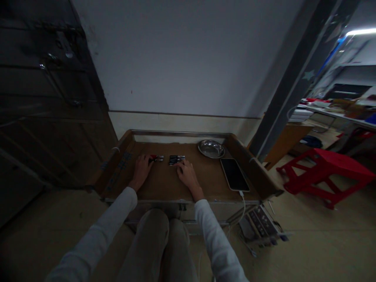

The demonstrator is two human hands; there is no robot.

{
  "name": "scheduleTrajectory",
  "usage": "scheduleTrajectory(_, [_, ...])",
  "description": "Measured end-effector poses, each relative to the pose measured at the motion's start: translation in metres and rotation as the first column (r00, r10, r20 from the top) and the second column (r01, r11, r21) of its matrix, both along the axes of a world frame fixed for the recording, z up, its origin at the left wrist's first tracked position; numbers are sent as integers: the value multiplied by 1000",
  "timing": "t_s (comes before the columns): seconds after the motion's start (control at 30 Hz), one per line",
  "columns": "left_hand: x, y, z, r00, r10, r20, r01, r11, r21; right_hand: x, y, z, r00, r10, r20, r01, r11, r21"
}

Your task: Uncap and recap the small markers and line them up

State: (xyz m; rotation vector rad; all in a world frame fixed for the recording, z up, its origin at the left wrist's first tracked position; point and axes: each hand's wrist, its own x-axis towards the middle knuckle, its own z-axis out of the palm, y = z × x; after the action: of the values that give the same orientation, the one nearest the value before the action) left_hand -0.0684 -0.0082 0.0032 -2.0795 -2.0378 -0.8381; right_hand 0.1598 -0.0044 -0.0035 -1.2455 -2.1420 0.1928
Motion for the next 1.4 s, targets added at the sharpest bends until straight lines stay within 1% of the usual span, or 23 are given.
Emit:
scheduleTrajectory(0.1, [-6,-10,-2,988,-84,131,86,996,-6,-6,0,-2,972,7,-236,-9,1000,-9])
scheduleTrajectory(0.17, [-3,-18,-4,946,-192,263,193,981,23,-15,0,-3,902,-23,-431,-6,998,-64])
scheduleTrajectory(0.23, [6,-25,-3,874,-311,374,310,949,64,-25,0,-4,763,-101,-639,-27,982,-187])
scheduleTrajectory(0.27, [13,-28,0,843,-353,406,354,932,76,-30,0,-5,683,-151,-715,-91,953,-287])
scheduleTrajectory(0.3, [21,-29,3,817,-381,433,383,920,85,-33,1,-5,608,-194,-770,-186,908,-375])
scheduleTrajectory(0.33, [30,-29,7,794,-416,443,418,903,101,-35,1,-6,520,-232,-822,-294,855,-428])
scheduleTrajectory(0.4, [48,-27,18,771,-459,441,434,886,162,-35,1,-5,356,-308,-882,-490,742,-457])
scheduleTrajectory(0.43, [56,-25,24,760,-467,451,431,883,186,-32,1,-5,290,-337,-896,-555,703,-445])
scheduleTrajectory(0.47, [63,-23,29,743,-471,476,426,881,206,-29,1,-4,243,-361,-900,-596,676,-433])
scheduleTrajectory(0.57, [77,-15,44,671,-472,573,412,879,241,-16,1,-3,195,-394,-898,-651,633,-419])
scheduleTrajectory(0.63, [80,-11,51,639,-448,625,389,889,241,-7,1,-2,159,-404,-901,-687,610,-395])
scheduleTrajectory(0.7, [77,-9,53,620,-412,667,333,909,252,0,1,-2,142,-387,-911,-686,625,-373])
scheduleTrajectory(0.77, [69,-7,49,598,-374,709,253,927,275,5,1,-3,168,-344,-924,-646,670,-367])
scheduleTrajectory(0.83, [61,-5,39,574,-329,750,190,944,269,9,1,-4,212,-297,-931,-584,725,-365])
scheduleTrajectory(0.87, [58,-4,33,573,-304,761,182,953,244,10,1,-4,236,-277,-931,-544,757,-363])
scheduleTrajectory(0.9, [56,-4,25,572,-287,768,204,957,206,10,0,-4,264,-257,-930,-494,792,-359])
scheduleTrajectory(0.97, [54,-3,11,594,-271,757,254,957,142,11,0,-4,357,-213,-910,-366,864,-346])
scheduleTrajectory(1.07, [59,-3,-6,683,-299,666,313,944,102,9,-2,-2,567,-127,-814,-189,941,-280])
scheduleTrajectory(1.1, [62,-2,-9,715,-313,625,324,941,100,8,-3,-1,638,-93,-765,-159,955,-248])
scheduleTrajectory(1.17, [67,-1,-13,777,-331,535,334,938,95,4,-6,-1,761,-15,-648,-148,969,-196])
scheduleTrajectory(1.23, [71,0,-13,828,-332,452,332,940,83,1,-8,-2,851,63,-522,-175,970,-169])
scheduleTrajectory(1.3, [73,0,-12,852,-334,403,333,940,74,-1,-9,-3,901,137,-412,-221,962,-164])
scheduleTrajectory(1.4, [73,-4,-10,850,-350,395,341,935,94,2,-10,-5,923,208,-324,-272,948,-167])
